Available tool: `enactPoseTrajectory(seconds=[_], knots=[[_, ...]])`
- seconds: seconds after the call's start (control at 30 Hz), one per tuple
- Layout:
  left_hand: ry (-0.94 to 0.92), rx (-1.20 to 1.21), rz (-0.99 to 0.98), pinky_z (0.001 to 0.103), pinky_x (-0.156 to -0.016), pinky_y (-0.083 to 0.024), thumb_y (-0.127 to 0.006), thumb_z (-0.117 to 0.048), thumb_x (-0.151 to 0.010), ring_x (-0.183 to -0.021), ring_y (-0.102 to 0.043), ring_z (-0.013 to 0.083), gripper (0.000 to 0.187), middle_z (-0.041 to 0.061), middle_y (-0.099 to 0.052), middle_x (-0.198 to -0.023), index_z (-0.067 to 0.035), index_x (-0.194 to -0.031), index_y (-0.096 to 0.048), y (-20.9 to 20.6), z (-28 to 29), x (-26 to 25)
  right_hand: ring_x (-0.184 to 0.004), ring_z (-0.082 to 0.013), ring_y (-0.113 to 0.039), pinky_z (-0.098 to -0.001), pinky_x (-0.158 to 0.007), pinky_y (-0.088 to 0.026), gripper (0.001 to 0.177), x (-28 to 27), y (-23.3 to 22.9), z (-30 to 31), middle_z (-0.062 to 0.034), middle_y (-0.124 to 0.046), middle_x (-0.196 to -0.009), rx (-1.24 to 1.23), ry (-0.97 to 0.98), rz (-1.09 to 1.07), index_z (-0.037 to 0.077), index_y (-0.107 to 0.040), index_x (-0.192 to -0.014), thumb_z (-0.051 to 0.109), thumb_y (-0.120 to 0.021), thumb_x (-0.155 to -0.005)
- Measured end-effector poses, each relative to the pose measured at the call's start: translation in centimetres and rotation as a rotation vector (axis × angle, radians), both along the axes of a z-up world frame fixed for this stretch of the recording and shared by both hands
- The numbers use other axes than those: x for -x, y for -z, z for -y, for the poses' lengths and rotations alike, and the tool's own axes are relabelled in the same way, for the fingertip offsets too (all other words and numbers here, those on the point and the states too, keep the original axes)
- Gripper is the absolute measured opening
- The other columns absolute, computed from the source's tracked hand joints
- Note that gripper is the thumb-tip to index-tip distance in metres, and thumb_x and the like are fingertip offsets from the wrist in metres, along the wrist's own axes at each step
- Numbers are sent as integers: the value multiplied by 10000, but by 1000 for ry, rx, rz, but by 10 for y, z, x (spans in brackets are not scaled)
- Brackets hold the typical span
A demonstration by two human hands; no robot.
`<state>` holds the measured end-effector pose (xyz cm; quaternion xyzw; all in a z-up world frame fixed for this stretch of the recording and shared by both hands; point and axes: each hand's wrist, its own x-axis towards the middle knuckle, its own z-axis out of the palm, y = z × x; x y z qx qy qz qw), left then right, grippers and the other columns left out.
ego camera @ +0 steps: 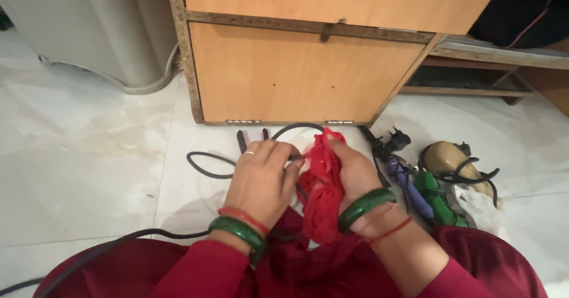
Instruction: The person cleans a hair straightener with a red cloth, wraps its cord around the device, and places it inside a cabinet shelf before picking up a curling iron.
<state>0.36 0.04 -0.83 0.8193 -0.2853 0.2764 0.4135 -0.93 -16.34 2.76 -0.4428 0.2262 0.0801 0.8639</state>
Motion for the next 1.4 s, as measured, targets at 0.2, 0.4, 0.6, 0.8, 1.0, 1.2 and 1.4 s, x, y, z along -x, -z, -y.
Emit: enactPoseTrajectory(seconds=[0.2,0.4,0.6,0.8,1.0,1.2,1.4], knots=[[18,156,-429,451,-760,-520,-689,-256,-928,-885,-658,369,226,175,-689,-938,-37,-982,-679,-17,-2,-5,-529,-129,-502,-312,-470,-415,191,-11,-5,11,30,-587,-671,118,43,64,159,-672,-935,321,-585,-989],[-15,-365,-914,392,-815,-500,-626,-565,-965,-894,-699,301,491,174,-746,-842,-89,-918,-741,-23,-4,-6,-516,-118,-466,-290,-463,-388,151,-40,12,53,42,-530,-637,113,56,71,181,-596,-861,253,-591,-993],[545,260,-980,291,-741,-529,-511,-295,-1020,-727,-678,132,349,88,-707,-744,-28,-953,-726,10,-8,-16,-541,-114,-460,-271,-478,-370,241,-53,35,85,7,-549,-671,165,101,13,125,-643,-895,307,-539,-1013],[115,209,-966,394,-597,-477,-487,-294,-1006,-595,-565,246,349,126,-651,-654,-65,-906,-730,-2,2,-9,-734,-210,-642,-378,-660,-548,250,-24,41,65,-54,-684,-830,176,102,-221,83,-637,-991,294,-503,-992],[249,58,-843,425,-699,-517,-503,-292,-980,-718,-682,357,321,207,-687,-718,-64,-927,-721,14,14,-2,-925,-275,-698,-432,-830,-569,319,16,20,37,-132,-707,-1094,1370,54,798,50,-590,-1291,26,-553,-975],[241,78,-763,445,-711,-533,-523,-267,-945,-827,-706,398,288,218,-716,-852,-37,-980,-692,27,8,-4,-745,-398,-662,-486,-605,-545,502,42,12,-8,-156,-639,-1003,1916,-345,728,68,-514,-1290,86,-673,-814],[328,120,-850,377,-697,-532,-513,-282,-957,-703,-687,283,310,137,-728,-763,-48,-911,-711,5,3,-1,-809,-426,-656,-527,-663,-524,421,36,41,15,-180,-636,-999,1814,-241,754,68,-536,-1198,44,-643,-791]])
